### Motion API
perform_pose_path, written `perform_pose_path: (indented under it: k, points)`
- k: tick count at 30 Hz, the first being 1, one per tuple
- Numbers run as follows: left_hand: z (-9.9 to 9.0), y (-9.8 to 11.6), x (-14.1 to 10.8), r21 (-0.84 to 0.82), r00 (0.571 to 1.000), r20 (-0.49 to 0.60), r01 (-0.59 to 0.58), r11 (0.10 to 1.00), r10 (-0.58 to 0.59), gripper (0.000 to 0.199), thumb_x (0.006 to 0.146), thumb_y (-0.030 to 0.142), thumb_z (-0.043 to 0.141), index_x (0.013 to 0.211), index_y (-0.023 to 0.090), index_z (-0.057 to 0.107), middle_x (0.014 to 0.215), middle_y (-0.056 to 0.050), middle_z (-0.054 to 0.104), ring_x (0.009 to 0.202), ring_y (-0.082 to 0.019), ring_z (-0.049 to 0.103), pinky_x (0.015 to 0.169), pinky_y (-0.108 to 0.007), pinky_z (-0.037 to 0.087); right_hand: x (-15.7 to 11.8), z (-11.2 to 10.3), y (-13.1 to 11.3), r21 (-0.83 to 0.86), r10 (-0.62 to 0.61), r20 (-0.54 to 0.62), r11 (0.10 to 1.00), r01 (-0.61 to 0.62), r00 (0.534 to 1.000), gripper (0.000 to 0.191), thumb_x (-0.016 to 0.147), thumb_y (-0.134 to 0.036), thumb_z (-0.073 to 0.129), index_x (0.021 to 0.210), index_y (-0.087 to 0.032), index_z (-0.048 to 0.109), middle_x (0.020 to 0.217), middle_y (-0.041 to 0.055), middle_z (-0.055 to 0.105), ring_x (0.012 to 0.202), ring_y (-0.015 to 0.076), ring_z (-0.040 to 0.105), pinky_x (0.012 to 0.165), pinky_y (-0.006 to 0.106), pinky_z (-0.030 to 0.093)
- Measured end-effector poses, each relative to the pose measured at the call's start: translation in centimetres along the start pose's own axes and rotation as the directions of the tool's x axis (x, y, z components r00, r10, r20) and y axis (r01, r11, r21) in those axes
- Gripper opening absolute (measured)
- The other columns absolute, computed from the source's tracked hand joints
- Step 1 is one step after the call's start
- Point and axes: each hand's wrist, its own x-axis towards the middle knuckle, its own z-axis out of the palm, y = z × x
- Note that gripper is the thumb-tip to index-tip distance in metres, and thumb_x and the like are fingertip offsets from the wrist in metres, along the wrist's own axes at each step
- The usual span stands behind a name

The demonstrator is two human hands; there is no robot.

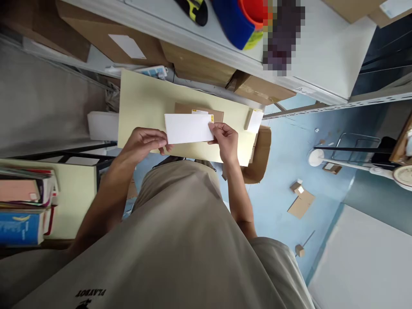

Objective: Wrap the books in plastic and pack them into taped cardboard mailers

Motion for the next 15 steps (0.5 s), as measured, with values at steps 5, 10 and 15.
perform_pose_path:
  k: [5,10,15]
  points:
    - [-4.2,-0.2,-1.6,-0.018,0.999,0.034,-0.003,1.0,0.003,0.031,0.076,0.046,0.088,0.086,0.017,0.081,0.085,-0.011,0.081,0.075,-0.026,0.078,0.057,-0.032,0.061,-0.8,4.5,-0.6,-0.078,0.011,-0.018,0.997,-0.012,1.0,0.044,0.082,-0.068,0.083,0.091,-0.025,0.076,0.073,-0.0035,0.064,0.066,0.0119,0.062,0.057,0.025,0.066]
    - [-7.3,-1.0,-2.4,-0.037,0.998,0.059,-0.012,0.999,0.014,0.034,0.075,0.049,0.087,0.085,0.018,0.08,0.083,-0.01,0.08,0.075,-0.026,0.078,0.057,-0.033,0.062,-1.1,8.4,-0.5,-0.204,-0.034,-0.008,0.978,0.031,0.999,0.04,0.089,-0.064,0.077,0.098,-0.025,0.078,0.087,0.0011,0.074,0.078,0.0153,0.069,0.064,0.029,0.066]
    - [-9.1,-1.6,-2.8,0.0,0.999,0.014,-0.051,0.999,0.051,0.036,0.079,0.054,0.085,0.087,0.019,0.078,0.086,-0.01,0.081,0.079,-0.026,0.08,0.059,-0.031,0.062,-4.0,12.7,-2.4,-0.424,-0.189,0.091,0.881,0.21,0.978,0.025,0.094,-0.052,0.076,0.105,-0.029,0.081,0.108,0.0049,0.077,0.096,0.0198,0.074,0.081,0.035,0.067]
